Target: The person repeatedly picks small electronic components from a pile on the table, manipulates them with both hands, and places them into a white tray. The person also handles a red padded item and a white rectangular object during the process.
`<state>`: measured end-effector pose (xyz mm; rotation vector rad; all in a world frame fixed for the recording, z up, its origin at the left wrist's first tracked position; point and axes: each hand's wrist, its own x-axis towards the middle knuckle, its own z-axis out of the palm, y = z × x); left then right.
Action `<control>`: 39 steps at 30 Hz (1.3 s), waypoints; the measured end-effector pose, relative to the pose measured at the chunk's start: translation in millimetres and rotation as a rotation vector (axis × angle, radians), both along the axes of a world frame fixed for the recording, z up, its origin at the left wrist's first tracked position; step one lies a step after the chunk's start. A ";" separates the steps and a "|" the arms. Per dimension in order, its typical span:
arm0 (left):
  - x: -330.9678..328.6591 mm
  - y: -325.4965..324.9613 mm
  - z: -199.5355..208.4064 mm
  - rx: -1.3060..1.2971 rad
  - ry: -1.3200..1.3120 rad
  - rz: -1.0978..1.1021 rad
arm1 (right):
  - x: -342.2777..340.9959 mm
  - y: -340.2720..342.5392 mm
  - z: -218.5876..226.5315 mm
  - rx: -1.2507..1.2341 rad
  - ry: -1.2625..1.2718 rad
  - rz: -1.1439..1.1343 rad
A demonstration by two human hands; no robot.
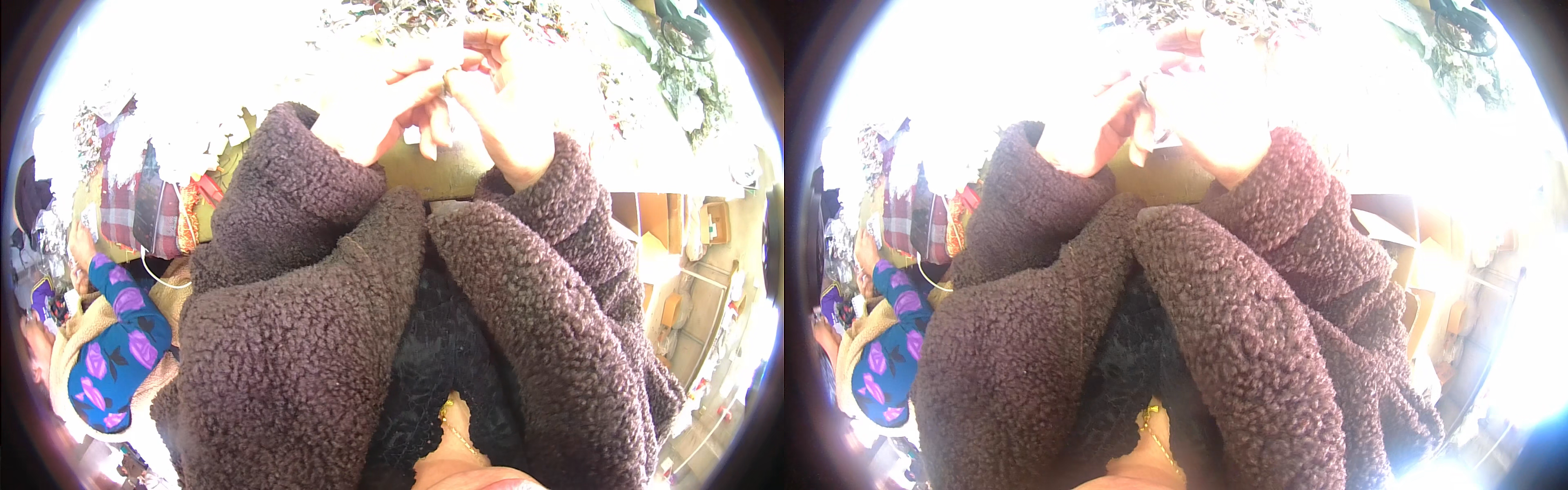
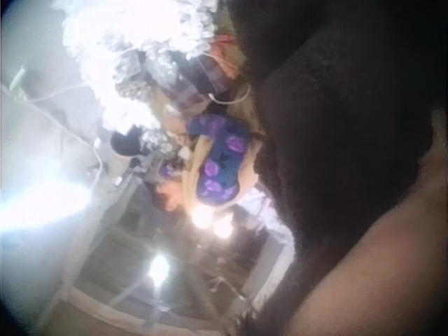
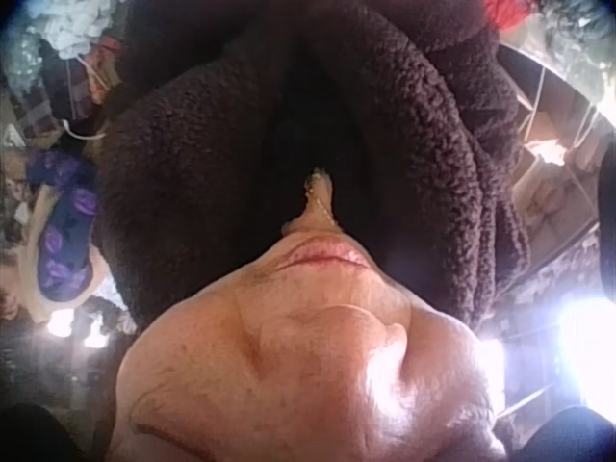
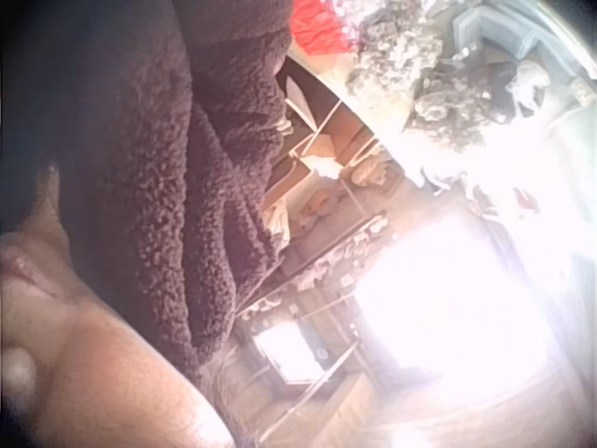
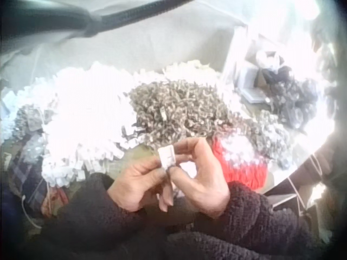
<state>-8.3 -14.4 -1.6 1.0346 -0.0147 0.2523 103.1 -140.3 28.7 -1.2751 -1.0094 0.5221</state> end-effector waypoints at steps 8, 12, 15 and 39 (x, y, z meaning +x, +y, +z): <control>-9.6 62.3 -74.3 -0.112 -0.147 -0.001 | 47.2 -21.7 -17.9 -0.417 -0.372 -0.104; -10.7 72.5 -78.0 0.126 -0.114 0.154 | 37.0 -22.6 -45.0 -0.517 -0.846 -0.122; -3.3 70.7 -77.5 -0.243 -0.090 0.054 | 28.0 -20.1 -50.9 -0.546 -0.796 -0.103; 8.0 65.5 -101.5 -0.489 0.011 -0.349 | 25.5 -2.1 -67.3 -0.570 -0.965 -0.062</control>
